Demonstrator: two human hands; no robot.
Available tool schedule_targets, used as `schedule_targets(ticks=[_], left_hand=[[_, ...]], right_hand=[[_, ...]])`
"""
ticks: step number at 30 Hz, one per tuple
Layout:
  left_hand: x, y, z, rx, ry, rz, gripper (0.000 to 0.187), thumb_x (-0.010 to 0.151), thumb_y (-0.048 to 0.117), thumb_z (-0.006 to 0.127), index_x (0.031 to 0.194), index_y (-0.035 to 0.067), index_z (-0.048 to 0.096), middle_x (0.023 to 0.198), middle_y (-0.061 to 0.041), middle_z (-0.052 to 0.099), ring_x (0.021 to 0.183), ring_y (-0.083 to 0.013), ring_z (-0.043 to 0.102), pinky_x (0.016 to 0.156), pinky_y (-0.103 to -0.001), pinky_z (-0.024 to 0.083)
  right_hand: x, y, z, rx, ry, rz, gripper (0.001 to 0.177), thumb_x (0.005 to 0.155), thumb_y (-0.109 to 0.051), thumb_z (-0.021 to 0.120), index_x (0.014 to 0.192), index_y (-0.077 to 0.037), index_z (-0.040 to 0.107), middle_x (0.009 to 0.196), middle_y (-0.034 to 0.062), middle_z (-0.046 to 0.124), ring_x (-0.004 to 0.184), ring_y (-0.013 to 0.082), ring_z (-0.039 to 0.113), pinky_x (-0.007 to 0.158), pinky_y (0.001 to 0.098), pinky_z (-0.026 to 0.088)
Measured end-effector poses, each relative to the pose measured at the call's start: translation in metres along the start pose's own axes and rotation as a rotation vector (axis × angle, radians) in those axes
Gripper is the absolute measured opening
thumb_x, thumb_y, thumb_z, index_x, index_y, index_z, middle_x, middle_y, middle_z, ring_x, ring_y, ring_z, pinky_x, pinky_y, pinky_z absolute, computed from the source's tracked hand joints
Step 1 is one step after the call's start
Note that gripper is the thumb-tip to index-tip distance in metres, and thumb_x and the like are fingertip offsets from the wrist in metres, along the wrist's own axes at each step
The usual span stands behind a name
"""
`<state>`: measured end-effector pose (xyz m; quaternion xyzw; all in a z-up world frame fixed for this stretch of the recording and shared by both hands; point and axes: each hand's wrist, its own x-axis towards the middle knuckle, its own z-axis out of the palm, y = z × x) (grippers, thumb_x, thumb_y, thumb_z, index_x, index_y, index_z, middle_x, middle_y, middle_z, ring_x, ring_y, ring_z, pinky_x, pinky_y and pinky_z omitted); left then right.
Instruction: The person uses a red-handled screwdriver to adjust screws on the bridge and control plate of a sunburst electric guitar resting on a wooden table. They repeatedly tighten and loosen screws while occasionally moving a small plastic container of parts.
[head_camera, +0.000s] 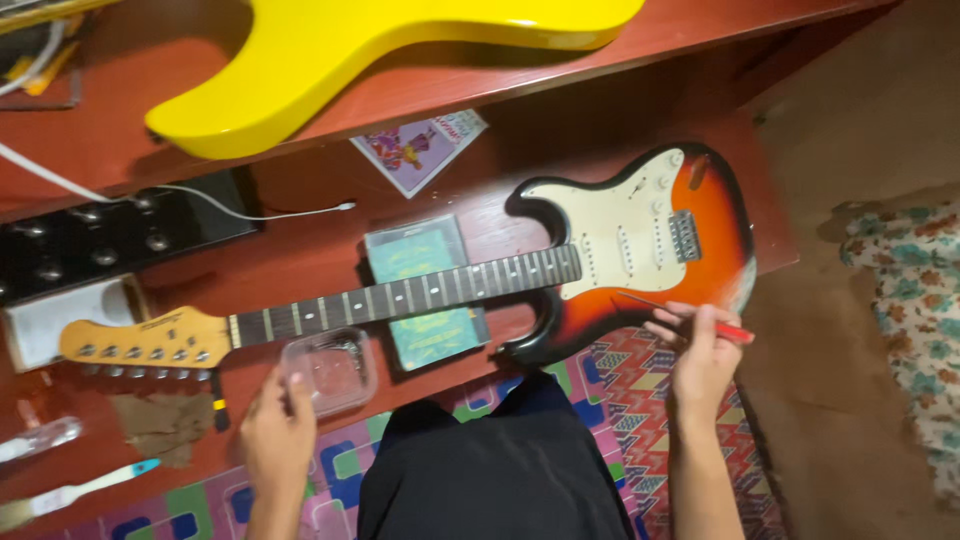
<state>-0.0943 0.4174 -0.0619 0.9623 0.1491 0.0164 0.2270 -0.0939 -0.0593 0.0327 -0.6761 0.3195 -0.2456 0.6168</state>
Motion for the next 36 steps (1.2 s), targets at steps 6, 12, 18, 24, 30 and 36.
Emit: schedule_targets(ticks=[6, 12, 18, 24, 30, 36], left_hand=[[-0.029, 0.011, 0.036, -0.050, 0.195, -0.133, 0.027, 0.105, 0.013, 0.061, 0.128, 0.007, 0.073, 0.113, -0.016, 0.076, 0.099, -0.0403, 0.071, 0.089, -0.050, 0.053], [-0.086, 0.067, 0.027, -0.165, 0.481, -0.142, 0.032, 0.102, -0.017, 0.058, 0.130, -0.012, 0.073, 0.109, -0.025, 0.073, 0.091, -0.0298, 0.071, 0.077, -0.037, 0.057], [-0.108, 0.174, 0.047, -0.351, 0.354, -0.411, 0.036, 0.099, -0.019, 0.062, 0.132, -0.007, 0.070, 0.103, -0.017, 0.071, 0.077, -0.0155, 0.059, 0.055, -0.019, 0.041], [-0.081, 0.277, 0.085, -0.325, 0.281, 0.019, 0.036, 0.093, -0.008, 0.057, 0.127, -0.006, 0.069, 0.104, -0.020, 0.074, 0.084, -0.0264, 0.071, 0.076, -0.038, 0.062], [-0.052, 0.355, 0.124, -0.256, 0.264, 0.148, 0.027, 0.088, 0.006, 0.063, 0.112, 0.003, 0.075, 0.087, -0.013, 0.069, 0.078, -0.0351, 0.071, 0.070, -0.040, 0.058], [-0.057, 0.391, 0.142, -0.256, 0.205, 0.156, 0.030, 0.087, 0.009, 0.061, 0.113, 0.004, 0.074, 0.087, -0.013, 0.070, 0.077, -0.0373, 0.069, 0.072, -0.043, 0.056]], right_hand=[[0.093, -0.001, -0.019, -0.248, -0.138, -0.242, 0.028, 0.116, -0.024, 0.044, 0.104, 0.000, 0.054, 0.099, 0.0206, 0.073, 0.080, 0.0229, 0.072, 0.078, 0.0313, 0.062], [0.142, 0.007, -0.037, -0.242, -0.191, -0.244, 0.027, 0.117, -0.020, 0.041, 0.103, 0.001, 0.050, 0.090, 0.0195, 0.070, 0.075, 0.0227, 0.069, 0.069, 0.0286, 0.056], [0.175, 0.011, -0.073, -0.296, -0.306, -0.313, 0.037, 0.116, -0.023, 0.044, 0.092, 0.001, 0.059, 0.080, 0.0141, 0.068, 0.067, 0.0183, 0.065, 0.070, 0.0297, 0.053], [0.205, 0.021, -0.059, -0.221, -0.447, -0.496, 0.026, 0.113, -0.014, 0.044, 0.099, 0.002, 0.059, 0.086, 0.0155, 0.071, 0.076, 0.0229, 0.071, 0.067, 0.0295, 0.055], [0.219, 0.006, -0.031, -0.375, -0.393, -0.567, 0.038, 0.114, -0.025, 0.050, 0.084, -0.009, 0.067, 0.072, 0.0056, 0.073, 0.061, 0.0240, 0.066, 0.066, 0.0363, 0.054], [0.220, 0.007, -0.031, -0.404, -0.422, -0.597, 0.034, 0.114, -0.022, 0.050, 0.086, -0.013, 0.067, 0.071, 0.0027, 0.073, 0.067, 0.0252, 0.071, 0.070, 0.0356, 0.056]])
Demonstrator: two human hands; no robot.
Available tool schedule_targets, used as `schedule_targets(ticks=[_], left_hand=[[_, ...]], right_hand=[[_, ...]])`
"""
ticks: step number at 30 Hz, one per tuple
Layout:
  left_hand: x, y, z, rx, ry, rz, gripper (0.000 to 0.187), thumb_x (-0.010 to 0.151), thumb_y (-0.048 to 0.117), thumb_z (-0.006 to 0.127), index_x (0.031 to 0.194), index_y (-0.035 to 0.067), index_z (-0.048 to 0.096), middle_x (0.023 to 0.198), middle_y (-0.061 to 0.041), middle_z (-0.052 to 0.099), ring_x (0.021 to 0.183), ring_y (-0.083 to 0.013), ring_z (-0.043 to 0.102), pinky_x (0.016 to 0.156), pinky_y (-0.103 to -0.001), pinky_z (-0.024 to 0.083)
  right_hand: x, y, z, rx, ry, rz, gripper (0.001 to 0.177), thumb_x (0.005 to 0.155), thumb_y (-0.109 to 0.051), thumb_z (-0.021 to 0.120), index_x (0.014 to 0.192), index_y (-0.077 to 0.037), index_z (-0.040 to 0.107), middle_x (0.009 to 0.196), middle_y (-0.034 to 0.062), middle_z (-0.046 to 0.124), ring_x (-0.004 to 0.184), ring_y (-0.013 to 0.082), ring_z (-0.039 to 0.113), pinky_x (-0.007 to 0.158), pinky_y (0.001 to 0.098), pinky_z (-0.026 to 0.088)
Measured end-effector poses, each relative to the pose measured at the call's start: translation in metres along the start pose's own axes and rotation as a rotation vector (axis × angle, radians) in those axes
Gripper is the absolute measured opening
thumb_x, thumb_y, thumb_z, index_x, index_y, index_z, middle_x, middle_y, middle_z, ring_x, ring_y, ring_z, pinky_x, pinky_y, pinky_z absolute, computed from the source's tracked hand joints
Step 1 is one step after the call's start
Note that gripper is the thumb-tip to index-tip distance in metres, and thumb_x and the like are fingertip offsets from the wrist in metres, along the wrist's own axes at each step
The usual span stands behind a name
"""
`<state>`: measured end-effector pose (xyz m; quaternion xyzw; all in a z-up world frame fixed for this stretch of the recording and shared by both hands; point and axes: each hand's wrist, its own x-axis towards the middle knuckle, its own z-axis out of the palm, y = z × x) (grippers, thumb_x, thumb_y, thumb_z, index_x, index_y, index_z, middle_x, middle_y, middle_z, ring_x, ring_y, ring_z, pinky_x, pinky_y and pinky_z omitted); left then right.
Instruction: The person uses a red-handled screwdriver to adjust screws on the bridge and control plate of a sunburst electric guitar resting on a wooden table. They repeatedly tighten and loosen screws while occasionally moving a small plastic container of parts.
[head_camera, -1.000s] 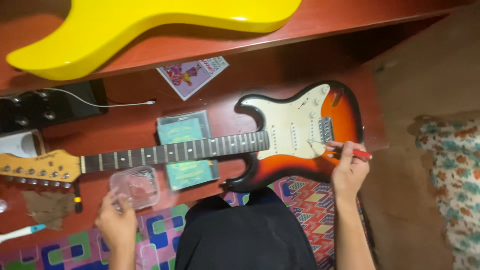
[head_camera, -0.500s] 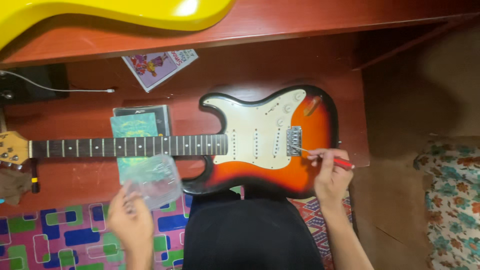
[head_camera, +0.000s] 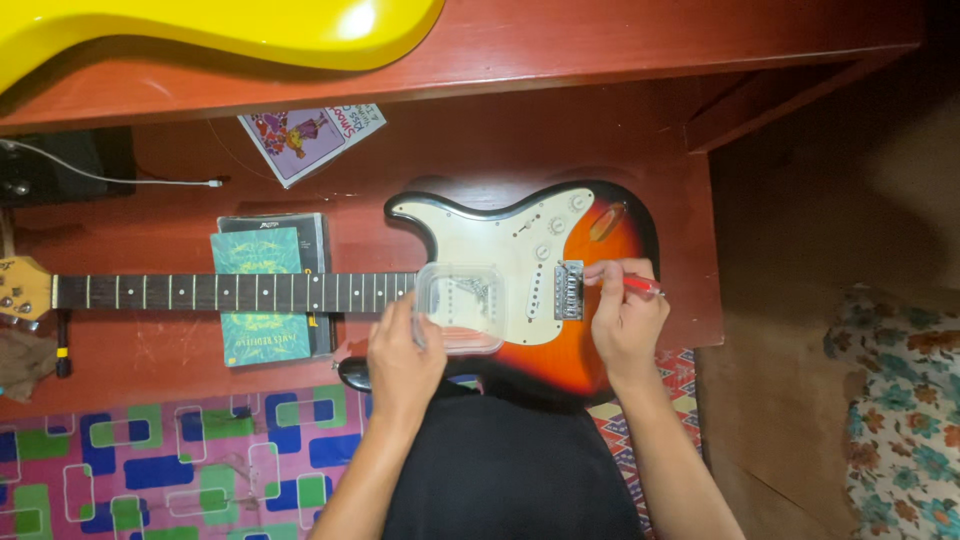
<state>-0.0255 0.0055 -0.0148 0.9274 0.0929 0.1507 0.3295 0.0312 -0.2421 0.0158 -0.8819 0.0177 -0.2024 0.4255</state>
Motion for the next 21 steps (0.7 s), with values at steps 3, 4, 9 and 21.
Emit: schedule_targets(ticks=[3, 4, 9, 21], left_hand=[[0.006, 0.006, -0.001, 0.055, 0.017, 0.008, 0.031, 0.088, 0.010, 0.058, 0.115, 0.003, 0.071, 0.087, -0.013, 0.068, 0.077, -0.0366, 0.069, 0.073, -0.042, 0.053], [0.007, 0.007, -0.001, 0.052, 0.018, 0.009, 0.031, 0.088, 0.010, 0.058, 0.115, 0.003, 0.071, 0.087, -0.013, 0.068, 0.077, -0.0366, 0.069, 0.073, -0.042, 0.053], [0.008, 0.003, -0.001, 0.051, -0.026, -0.034, 0.030, 0.089, 0.012, 0.058, 0.114, 0.002, 0.072, 0.089, -0.013, 0.070, 0.078, -0.0348, 0.070, 0.073, -0.039, 0.052], [0.009, -0.004, -0.008, -0.119, -0.050, -0.124, 0.040, 0.088, 0.013, 0.063, 0.127, 0.003, 0.066, 0.088, -0.012, 0.065, 0.073, -0.0280, 0.069, 0.065, -0.040, 0.056]], right_hand=[[0.000, 0.005, 0.001, -0.035, -0.022, 0.005, 0.034, 0.114, -0.023, 0.049, 0.086, -0.015, 0.066, 0.071, 0.0002, 0.074, 0.071, 0.0262, 0.073, 0.073, 0.0381, 0.057], [-0.001, 0.007, 0.001, -0.037, -0.021, 0.003, 0.034, 0.114, -0.023, 0.049, 0.086, -0.015, 0.066, 0.071, 0.0002, 0.074, 0.071, 0.0262, 0.073, 0.073, 0.0381, 0.057], [-0.006, 0.017, 0.003, -0.065, -0.046, 0.012, 0.030, 0.113, -0.024, 0.052, 0.087, -0.018, 0.067, 0.071, -0.0018, 0.073, 0.074, 0.0243, 0.075, 0.078, 0.0351, 0.057], [0.001, 0.016, 0.000, -0.037, -0.088, 0.012, 0.027, 0.111, -0.023, 0.055, 0.087, -0.017, 0.068, 0.071, -0.0009, 0.074, 0.077, 0.0241, 0.076, 0.079, 0.0362, 0.057]])
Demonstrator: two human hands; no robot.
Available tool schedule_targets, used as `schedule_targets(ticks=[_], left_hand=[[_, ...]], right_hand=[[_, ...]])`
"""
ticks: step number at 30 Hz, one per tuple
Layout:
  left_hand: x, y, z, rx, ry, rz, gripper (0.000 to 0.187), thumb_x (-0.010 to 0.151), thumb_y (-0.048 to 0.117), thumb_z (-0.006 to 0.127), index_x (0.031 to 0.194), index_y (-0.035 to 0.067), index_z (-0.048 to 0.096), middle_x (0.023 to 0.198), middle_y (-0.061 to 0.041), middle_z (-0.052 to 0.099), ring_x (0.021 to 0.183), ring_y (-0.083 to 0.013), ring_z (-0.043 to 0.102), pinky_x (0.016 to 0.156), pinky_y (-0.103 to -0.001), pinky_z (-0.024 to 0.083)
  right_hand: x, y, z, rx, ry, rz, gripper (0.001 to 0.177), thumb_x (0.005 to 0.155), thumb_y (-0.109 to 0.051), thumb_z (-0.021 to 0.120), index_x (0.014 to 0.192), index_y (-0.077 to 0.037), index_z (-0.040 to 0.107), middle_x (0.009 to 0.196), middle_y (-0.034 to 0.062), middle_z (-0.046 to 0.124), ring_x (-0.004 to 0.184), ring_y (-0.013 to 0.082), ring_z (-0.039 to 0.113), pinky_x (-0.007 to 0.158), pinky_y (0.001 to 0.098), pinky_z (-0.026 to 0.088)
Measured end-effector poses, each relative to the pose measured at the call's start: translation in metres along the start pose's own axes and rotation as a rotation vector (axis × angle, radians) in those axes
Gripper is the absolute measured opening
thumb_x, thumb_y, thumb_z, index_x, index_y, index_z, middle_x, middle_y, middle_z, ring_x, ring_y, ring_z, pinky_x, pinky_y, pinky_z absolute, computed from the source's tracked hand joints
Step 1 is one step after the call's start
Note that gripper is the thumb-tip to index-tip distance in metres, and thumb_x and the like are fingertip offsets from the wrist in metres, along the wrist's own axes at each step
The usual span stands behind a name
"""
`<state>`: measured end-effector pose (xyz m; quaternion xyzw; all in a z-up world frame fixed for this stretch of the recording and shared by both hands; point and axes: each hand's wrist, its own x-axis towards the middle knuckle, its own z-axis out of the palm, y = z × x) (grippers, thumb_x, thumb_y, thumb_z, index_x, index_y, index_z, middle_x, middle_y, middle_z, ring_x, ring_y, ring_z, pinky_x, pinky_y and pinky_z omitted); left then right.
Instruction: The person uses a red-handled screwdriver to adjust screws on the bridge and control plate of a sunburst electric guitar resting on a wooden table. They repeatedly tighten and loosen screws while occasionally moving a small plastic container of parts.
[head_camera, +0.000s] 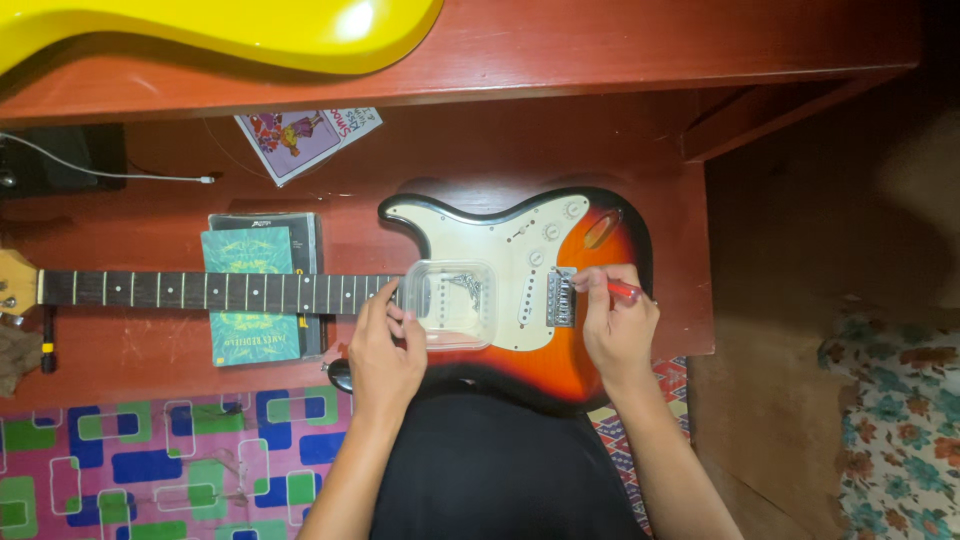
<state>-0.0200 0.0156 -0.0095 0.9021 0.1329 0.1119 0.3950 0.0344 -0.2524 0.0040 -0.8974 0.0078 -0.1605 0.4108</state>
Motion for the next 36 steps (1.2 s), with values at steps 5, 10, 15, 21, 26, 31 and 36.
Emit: schedule_targets(ticks=[5, 10, 15, 21, 26, 31, 36], left_hand=[[0.003, 0.000, -0.002, -0.013, -0.030, -0.037, 0.037, 0.091, 0.010, 0.061, 0.126, 0.000, 0.067, 0.086, -0.013, 0.065, 0.071, -0.0281, 0.070, 0.059, -0.038, 0.057], [0.006, 0.007, -0.004, -0.005, -0.051, -0.062, 0.034, 0.092, 0.010, 0.060, 0.124, -0.001, 0.068, 0.088, -0.014, 0.066, 0.073, -0.0279, 0.071, 0.058, -0.039, 0.058], [0.007, 0.013, -0.008, 0.028, -0.047, -0.086, 0.037, 0.093, 0.012, 0.060, 0.128, -0.002, 0.066, 0.090, -0.015, 0.063, 0.071, -0.0302, 0.069, 0.059, -0.042, 0.058], [0.040, 0.082, -0.003, -0.223, -0.013, 0.398, 0.029, 0.089, 0.005, 0.066, 0.114, 0.012, 0.077, 0.103, -0.004, 0.066, 0.097, -0.0278, 0.068, 0.087, -0.035, 0.056], [0.077, 0.158, 0.016, -0.443, -0.608, 0.579, 0.027, 0.096, 0.008, 0.065, 0.122, 0.012, 0.073, 0.121, -0.014, 0.072, 0.113, -0.0387, 0.069, 0.096, -0.050, 0.057], [0.093, 0.171, 0.025, -0.371, -0.694, 0.616, 0.023, 0.092, 0.007, 0.071, 0.114, 0.008, 0.076, 0.101, -0.015, 0.078, 0.093, -0.0340, 0.076, 0.083, -0.042, 0.062], [0.082, 0.159, 0.046, -0.238, -0.372, 0.606, 0.022, 0.084, 0.021, 0.084, 0.098, 0.007, 0.073, 0.080, -0.007, 0.072, 0.074, -0.0269, 0.074, 0.064, -0.038, 0.060]], right_hand=[[0.000, -0.004, -0.001, 0.035, 0.014, 0.004, 0.030, 0.112, -0.021, 0.053, 0.087, -0.014, 0.068, 0.071, 0.0022, 0.074, 0.075, 0.0255, 0.075, 0.079, 0.0381, 0.057], [-0.002, 0.002, 0.000, 0.018, 0.020, -0.005, 0.030, 0.112, -0.022, 0.054, 0.086, -0.016, 0.067, 0.072, -0.0010, 0.074, 0.075, 0.0226, 0.075, 0.080, 0.0339, 0.057], [0.003, -0.001, 0.000, 0.040, -0.011, -0.042, 0.031, 0.111, -0.018, 0.055, 0.083, -0.013, 0.067, 0.074, 0.0037, 0.072, 0.075, 0.0264, 0.074, 0.079, 0.0378, 0.057], [0.021, -0.027, -0.011, 0.107, -0.164, -0.071, 0.010, 0.102, -0.017, 0.068, 0.104, -0.015, 0.078, 0.095, 0.0066, 0.061, 0.089, 0.0263, 0.067, 0.084, 0.0385, 0.055], [0.027, -0.027, -0.013, 0.239, -0.174, 0.015, 0.033, 0.083, 0.007, 0.067, 0.115, -0.001, 0.071, 0.101, 0.0201, 0.066, 0.097, 0.0327, 0.067, 0.084, 0.0467, 0.056], [0.021, 0.006, 0.001, 0.568, -0.061, 0.300, 0.049, 0.083, 0.002, 0.077, 0.127, -0.004, 0.054, 0.096, 0.0057, 0.071, 0.088, 0.0083, 0.068, 0.080, 0.0251, 0.057], [0.021, 0.014, 0.000, 0.304, -0.068, 0.246, 0.026, 0.078, -0.008, 0.085, 0.102, -0.013, 0.077, 0.083, 0.0055, 0.074, 0.072, 0.0088, 0.062, 0.066, 0.0275, 0.055]])
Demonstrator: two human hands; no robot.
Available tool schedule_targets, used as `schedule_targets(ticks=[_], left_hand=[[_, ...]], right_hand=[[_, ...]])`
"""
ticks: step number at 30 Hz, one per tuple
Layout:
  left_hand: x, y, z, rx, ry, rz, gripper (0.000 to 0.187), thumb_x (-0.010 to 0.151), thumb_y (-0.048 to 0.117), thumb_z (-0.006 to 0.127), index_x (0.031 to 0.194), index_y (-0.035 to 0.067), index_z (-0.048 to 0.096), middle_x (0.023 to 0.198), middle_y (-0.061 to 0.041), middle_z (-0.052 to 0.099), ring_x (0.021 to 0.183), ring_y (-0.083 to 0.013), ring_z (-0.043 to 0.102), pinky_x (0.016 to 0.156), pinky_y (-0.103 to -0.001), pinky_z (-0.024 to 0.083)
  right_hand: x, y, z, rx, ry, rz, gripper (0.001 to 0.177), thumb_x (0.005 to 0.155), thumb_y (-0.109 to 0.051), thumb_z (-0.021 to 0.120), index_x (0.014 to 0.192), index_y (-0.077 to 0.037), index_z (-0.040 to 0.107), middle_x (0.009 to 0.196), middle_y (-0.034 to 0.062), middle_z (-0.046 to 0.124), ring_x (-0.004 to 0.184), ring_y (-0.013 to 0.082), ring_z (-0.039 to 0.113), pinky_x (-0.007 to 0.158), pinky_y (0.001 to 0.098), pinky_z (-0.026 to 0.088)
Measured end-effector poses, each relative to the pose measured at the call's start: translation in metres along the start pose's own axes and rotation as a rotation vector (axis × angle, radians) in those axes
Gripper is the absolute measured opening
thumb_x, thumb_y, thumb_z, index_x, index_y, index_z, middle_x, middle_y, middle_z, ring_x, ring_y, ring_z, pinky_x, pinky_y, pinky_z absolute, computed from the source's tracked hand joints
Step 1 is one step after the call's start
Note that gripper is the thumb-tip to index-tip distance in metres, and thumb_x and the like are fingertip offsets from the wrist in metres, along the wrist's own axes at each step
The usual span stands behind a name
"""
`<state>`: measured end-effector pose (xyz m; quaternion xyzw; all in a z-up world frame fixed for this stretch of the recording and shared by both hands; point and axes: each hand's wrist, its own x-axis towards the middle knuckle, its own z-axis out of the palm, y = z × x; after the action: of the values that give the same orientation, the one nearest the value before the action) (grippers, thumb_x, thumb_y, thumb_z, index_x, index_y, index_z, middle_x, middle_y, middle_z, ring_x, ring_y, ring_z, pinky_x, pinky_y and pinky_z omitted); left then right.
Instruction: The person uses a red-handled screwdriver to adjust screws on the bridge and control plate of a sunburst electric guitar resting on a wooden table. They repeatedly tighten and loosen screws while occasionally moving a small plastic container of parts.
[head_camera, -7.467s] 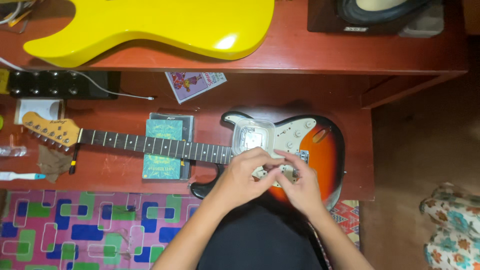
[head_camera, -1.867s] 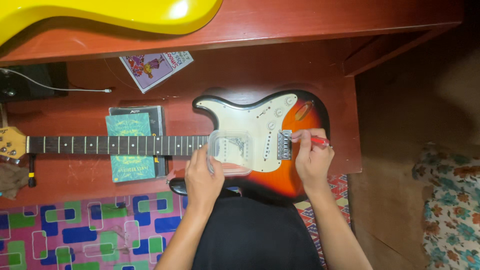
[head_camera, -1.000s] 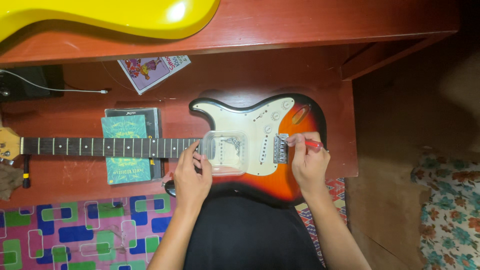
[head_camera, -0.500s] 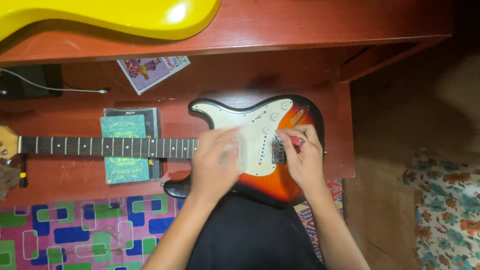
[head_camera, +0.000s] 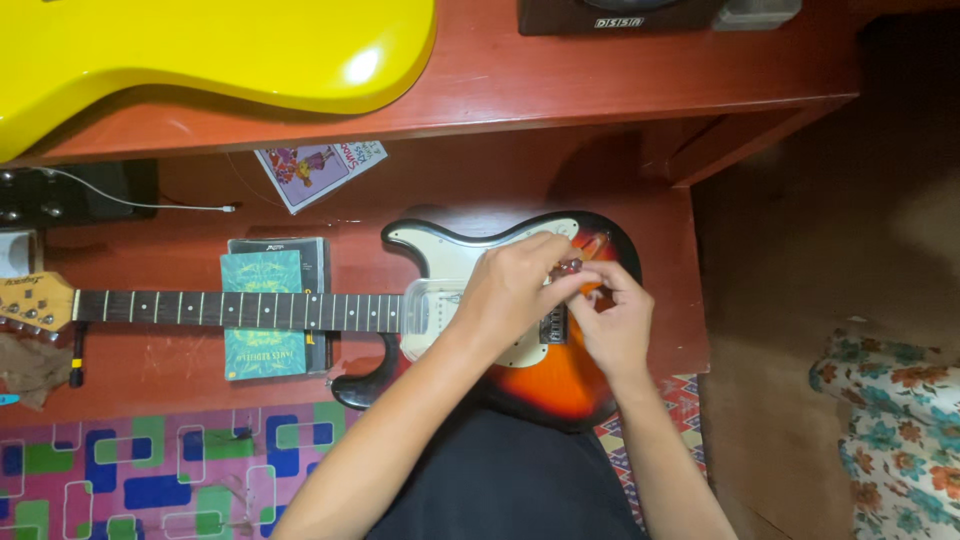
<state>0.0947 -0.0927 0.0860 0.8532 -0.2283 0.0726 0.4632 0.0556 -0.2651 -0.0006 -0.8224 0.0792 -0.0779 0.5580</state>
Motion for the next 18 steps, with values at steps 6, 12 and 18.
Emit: schedule_targets(ticks=[6, 12, 18], left_hand=[[0.003, 0.001, -0.003, -0.147, -0.013, -0.019, 0.020, 0.082, 0.011, 0.082, 0.101, 0.011, 0.077, 0.082, -0.006, 0.072, 0.078, -0.0260, 0.072, 0.072, -0.037, 0.060], [0.010, 0.012, 0.006, -0.117, 0.058, 0.023, 0.030, 0.081, 0.022, 0.084, 0.105, 0.010, 0.071, 0.084, -0.007, 0.066, 0.084, -0.0293, 0.070, 0.073, -0.041, 0.058], [0.014, 0.002, 0.005, -0.196, 0.026, -0.039, 0.021, 0.081, 0.016, 0.085, 0.082, 0.006, 0.066, 0.072, -0.006, 0.063, 0.070, -0.0238, 0.065, 0.070, -0.036, 0.053]], right_hand=[[0.002, -0.021, -0.003, -0.104, -0.058, -0.218, 0.016, 0.078, -0.002, 0.077, 0.091, -0.012, 0.076, 0.082, 0.0038, 0.071, 0.075, 0.0203, 0.070, 0.072, 0.0348, 0.056], [0.013, -0.020, -0.007, -0.131, -0.055, -0.239, 0.012, 0.084, -0.008, 0.085, 0.091, -0.014, 0.078, 0.083, 0.0035, 0.072, 0.083, 0.0233, 0.073, 0.078, 0.0361, 0.056], [0.014, -0.036, -0.007, 0.345, -0.185, 0.076, 0.021, 0.082, 0.004, 0.078, 0.099, -0.005, 0.069, 0.091, 0.0068, 0.077, 0.095, 0.0096, 0.065, 0.091, 0.0330, 0.054]])
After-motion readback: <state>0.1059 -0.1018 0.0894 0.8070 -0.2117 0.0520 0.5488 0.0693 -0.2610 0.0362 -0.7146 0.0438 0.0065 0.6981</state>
